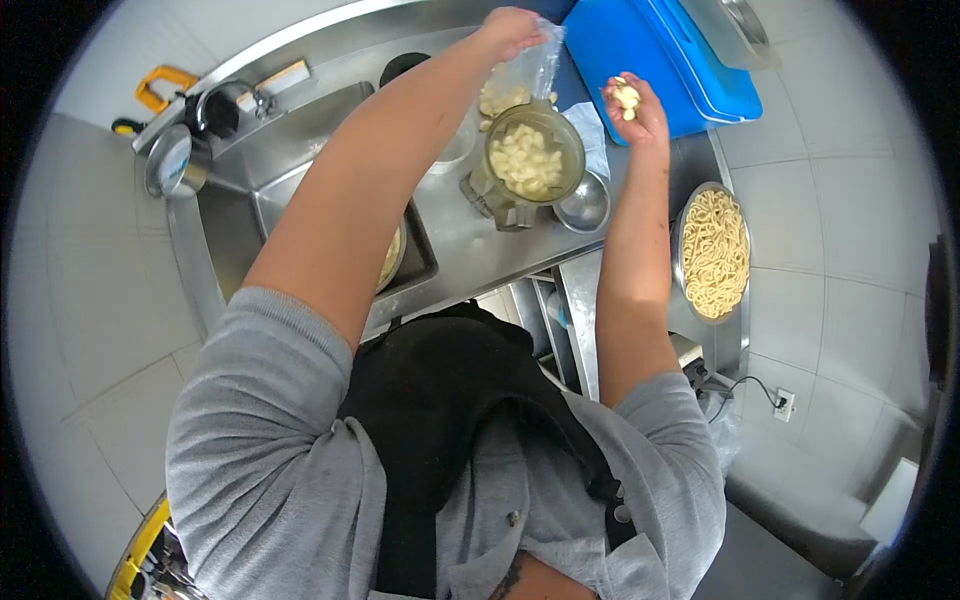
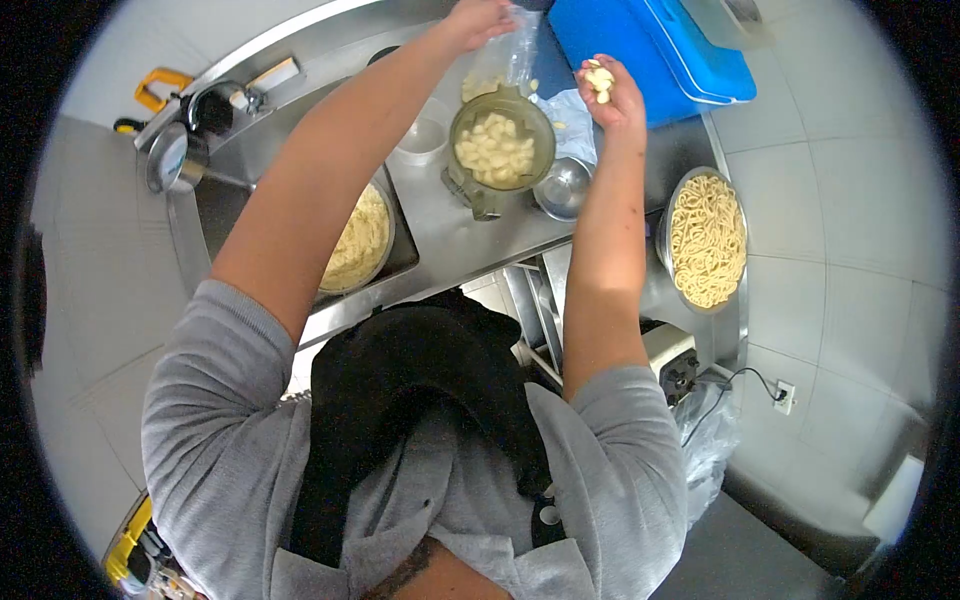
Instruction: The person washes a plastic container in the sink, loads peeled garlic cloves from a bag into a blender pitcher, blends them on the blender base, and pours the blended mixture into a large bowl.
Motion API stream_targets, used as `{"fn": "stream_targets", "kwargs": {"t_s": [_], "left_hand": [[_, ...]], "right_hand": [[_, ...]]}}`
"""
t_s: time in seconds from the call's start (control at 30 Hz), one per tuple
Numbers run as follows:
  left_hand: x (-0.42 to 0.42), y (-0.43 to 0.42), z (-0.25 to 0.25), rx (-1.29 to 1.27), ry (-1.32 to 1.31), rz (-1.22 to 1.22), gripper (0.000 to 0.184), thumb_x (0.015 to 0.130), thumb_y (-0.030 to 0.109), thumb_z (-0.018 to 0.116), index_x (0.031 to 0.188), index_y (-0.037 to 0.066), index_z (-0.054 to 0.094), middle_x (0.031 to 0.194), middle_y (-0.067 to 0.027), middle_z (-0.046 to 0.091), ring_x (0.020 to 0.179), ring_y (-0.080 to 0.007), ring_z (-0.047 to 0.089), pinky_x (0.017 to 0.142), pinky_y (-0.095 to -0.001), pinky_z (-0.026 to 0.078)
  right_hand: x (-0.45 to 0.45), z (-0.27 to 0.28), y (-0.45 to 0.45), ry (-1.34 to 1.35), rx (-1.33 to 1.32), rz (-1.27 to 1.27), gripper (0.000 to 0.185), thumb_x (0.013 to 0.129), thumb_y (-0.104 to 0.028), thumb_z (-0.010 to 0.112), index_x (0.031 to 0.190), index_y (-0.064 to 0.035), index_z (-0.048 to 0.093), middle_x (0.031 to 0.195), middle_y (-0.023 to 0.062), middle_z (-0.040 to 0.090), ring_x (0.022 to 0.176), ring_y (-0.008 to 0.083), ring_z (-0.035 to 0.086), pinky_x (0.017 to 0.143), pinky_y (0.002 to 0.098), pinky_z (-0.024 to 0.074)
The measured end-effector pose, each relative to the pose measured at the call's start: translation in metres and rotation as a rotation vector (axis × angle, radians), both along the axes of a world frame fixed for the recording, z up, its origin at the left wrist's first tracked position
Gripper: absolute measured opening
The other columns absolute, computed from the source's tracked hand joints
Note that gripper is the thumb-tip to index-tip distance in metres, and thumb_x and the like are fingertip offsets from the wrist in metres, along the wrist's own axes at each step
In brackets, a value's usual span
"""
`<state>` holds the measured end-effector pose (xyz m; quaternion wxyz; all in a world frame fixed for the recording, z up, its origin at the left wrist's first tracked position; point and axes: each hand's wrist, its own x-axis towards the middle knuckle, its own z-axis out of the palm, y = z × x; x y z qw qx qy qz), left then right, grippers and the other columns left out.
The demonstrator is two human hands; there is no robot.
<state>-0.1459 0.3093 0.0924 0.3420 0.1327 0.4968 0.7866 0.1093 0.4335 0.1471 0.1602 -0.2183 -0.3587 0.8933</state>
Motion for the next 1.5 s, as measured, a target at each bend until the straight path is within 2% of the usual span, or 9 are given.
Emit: {"fn": "stream_targets", "kwargs": {"t_s": [0.23,0.43,0.6,0.9,0.97,1.1,1.3,1.4,1.5], "left_hand": [[0.028,-0.091,0.058,-0.223,0.439,-0.43,0.024,0.094,0.021,0.063,0.113,0.008,0.07,0.09,-0.0073,0.068,0.077,-0.0186,0.061,0.064,-0.0364,0.05],[0.021,-0.162,-0.01,-0.088,0.591,0.082,0.024,0.097,0.02,0.062,0.114,0.005,0.07,0.092,-0.0073,0.068,0.078,-0.0231,0.063,0.072,-0.0349,0.054],[0.056,-0.307,-0.044,-0.178,0.486,0.219,0.027,0.096,0.012,0.059,0.12,0.0,0.066,0.112,-0.0138,0.071,0.102,-0.0246,0.069,0.091,-0.0359,0.056],[0.15,-0.444,-0.169,-0.368,0.293,0.083,0.026,0.104,0.016,0.056,0.124,0.003,0.064,0.113,-0.0109,0.07,0.096,-0.0184,0.07,0.083,-0.0289,0.053],[0.155,-0.458,-0.185,-0.363,0.281,0.028,0.025,0.104,0.017,0.057,0.123,0.003,0.065,0.109,-0.0097,0.07,0.095,-0.0174,0.07,0.082,-0.0288,0.054],[0.153,-0.479,-0.184,-0.358,0.279,-0.056,0.025,0.104,0.017,0.057,0.122,0.002,0.065,0.106,-0.0083,0.071,0.092,-0.0163,0.069,0.082,-0.029,0.054],[0.141,-0.486,-0.141,-0.266,0.345,-0.11,0.026,0.103,0.019,0.058,0.121,0.002,0.065,0.105,-0.0081,0.072,0.088,-0.0171,0.069,0.079,-0.0303,0.054],[0.136,-0.478,-0.126,-0.17,0.294,-0.08,0.027,0.105,0.019,0.056,0.123,0.0,0.063,0.109,-0.0084,0.07,0.089,-0.0163,0.068,0.081,-0.0291,0.053],[0.138,-0.478,-0.111,-0.179,0.279,-0.09,0.028,0.106,0.018,0.054,0.125,-0.001,0.063,0.111,-0.0098,0.069,0.089,-0.0155,0.067,0.081,-0.0283,0.053]], "right_hand": [[0.03,0.086,-0.157,-0.399,0.878,0.459,0.021,0.095,-0.026,0.062,0.109,-0.0106,0.066,0.103,0.0071,0.068,0.08,0.0176,0.067,0.052,0.0262,0.0542],[0.025,0.073,-0.205,-0.765,1.606,0.384,0.04,0.094,-0.036,0.067,0.123,-0.0099,0.071,0.092,0.0152,0.073,0.079,0.0244,0.067,0.081,0.0366,0.0545],[0.048,0.075,-0.212,-0.761,1.468,0.252,0.032,0.104,-0.027,0.058,0.132,-0.0164,0.068,0.112,0.0084,0.069,0.099,0.0186,0.067,0.082,0.0343,0.0587],[0.084,0.082,-0.218,-0.794,1.545,0.005,0.029,0.102,-0.016,0.061,0.119,0.0065,0.068,0.114,0.0148,0.072,0.096,0.0181,0.069,0.083,0.0321,0.0575],[0.079,0.103,-0.25,-0.46,1.11,-0.127,0.026,0.102,-0.017,0.06,0.11,0.0056,0.07,0.106,0.0156,0.073,0.086,0.0206,0.07,0.076,0.0333,0.0566],[0.042,0.146,-0.314,-0.201,1.056,-0.238,0.026,0.103,-0.018,0.058,0.102,0.004,0.07,0.098,0.0164,0.073,0.078,0.0226,0.068,0.072,0.034,0.0541],[-0.05,0.058,-0.33,0.045,0.612,0.253,0.031,0.101,-0.022,0.049,0.099,0.0038,0.066,0.085,0.0127,0.072,0.07,0.0207,0.068,0.068,0.0333,0.0567],[-0.081,-0.05,-0.356,-0.328,1.516,0.329,0.034,0.093,-0.033,0.058,0.085,-0.0043,0.076,0.08,0.0221,0.071,0.073,0.0376,0.07,0.072,0.0475,0.0559],[-0.042,-0.041,-0.399,-0.479,1.679,0.36,0.039,0.095,-0.036,0.058,0.083,-0.0027,0.074,0.082,0.027,0.067,0.078,0.047,0.066,0.075,0.0539,0.0534]]}}
